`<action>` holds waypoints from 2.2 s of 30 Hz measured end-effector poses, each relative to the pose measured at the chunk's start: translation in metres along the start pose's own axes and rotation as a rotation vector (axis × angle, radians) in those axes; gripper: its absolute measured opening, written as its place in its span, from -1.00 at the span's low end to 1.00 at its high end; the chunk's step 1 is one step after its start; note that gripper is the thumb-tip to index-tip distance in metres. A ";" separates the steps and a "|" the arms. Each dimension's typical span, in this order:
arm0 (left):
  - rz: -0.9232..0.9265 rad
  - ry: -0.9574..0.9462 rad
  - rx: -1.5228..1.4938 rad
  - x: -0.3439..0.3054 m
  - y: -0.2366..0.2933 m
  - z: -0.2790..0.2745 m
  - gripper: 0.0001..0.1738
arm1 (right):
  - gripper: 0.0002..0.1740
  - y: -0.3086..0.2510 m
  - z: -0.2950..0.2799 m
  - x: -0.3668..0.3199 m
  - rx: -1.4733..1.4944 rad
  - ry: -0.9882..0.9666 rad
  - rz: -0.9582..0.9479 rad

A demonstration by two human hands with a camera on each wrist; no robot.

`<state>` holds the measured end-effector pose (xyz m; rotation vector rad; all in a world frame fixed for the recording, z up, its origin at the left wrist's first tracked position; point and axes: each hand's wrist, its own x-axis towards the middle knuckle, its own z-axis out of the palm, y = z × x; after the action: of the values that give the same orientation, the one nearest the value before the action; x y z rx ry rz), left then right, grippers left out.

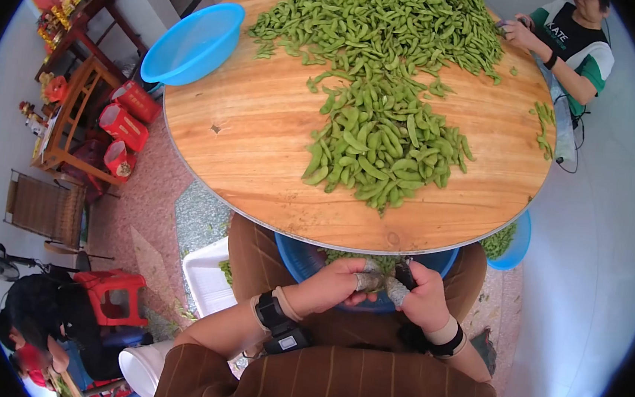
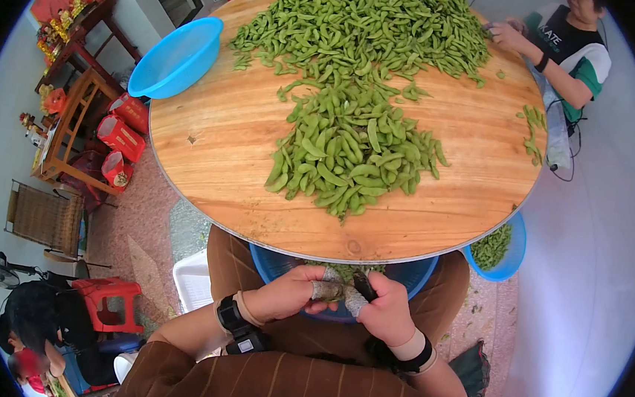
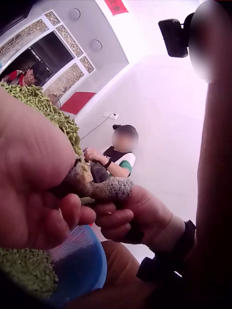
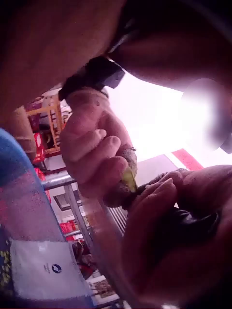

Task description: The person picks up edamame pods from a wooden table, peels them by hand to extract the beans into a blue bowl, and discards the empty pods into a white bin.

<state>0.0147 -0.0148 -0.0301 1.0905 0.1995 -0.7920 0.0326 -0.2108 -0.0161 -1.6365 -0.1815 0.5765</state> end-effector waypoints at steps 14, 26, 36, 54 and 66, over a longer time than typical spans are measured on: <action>0.440 0.239 0.814 0.030 -0.037 -0.024 -0.67 | -0.79 0.020 0.009 0.013 -0.455 0.163 -0.245; 0.533 0.267 0.858 -0.047 0.006 -0.035 -0.73 | -0.77 -0.037 0.005 0.011 -0.543 0.150 -0.291; 0.236 1.148 1.671 -0.159 0.008 -0.099 -0.66 | -0.71 -0.069 0.021 0.076 -0.807 0.389 -0.563; 0.231 0.181 -0.151 -0.023 0.061 -0.003 -0.83 | -0.77 -0.060 0.028 0.031 -0.949 0.196 -0.868; 0.376 0.148 0.384 -0.030 0.062 0.003 -0.85 | -0.36 -0.058 0.006 0.014 -0.370 -0.100 -0.234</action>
<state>0.0339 0.0109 0.0311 1.4980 -0.0391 -0.4179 0.0539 -0.1906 0.0361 -1.9091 -0.5735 0.4630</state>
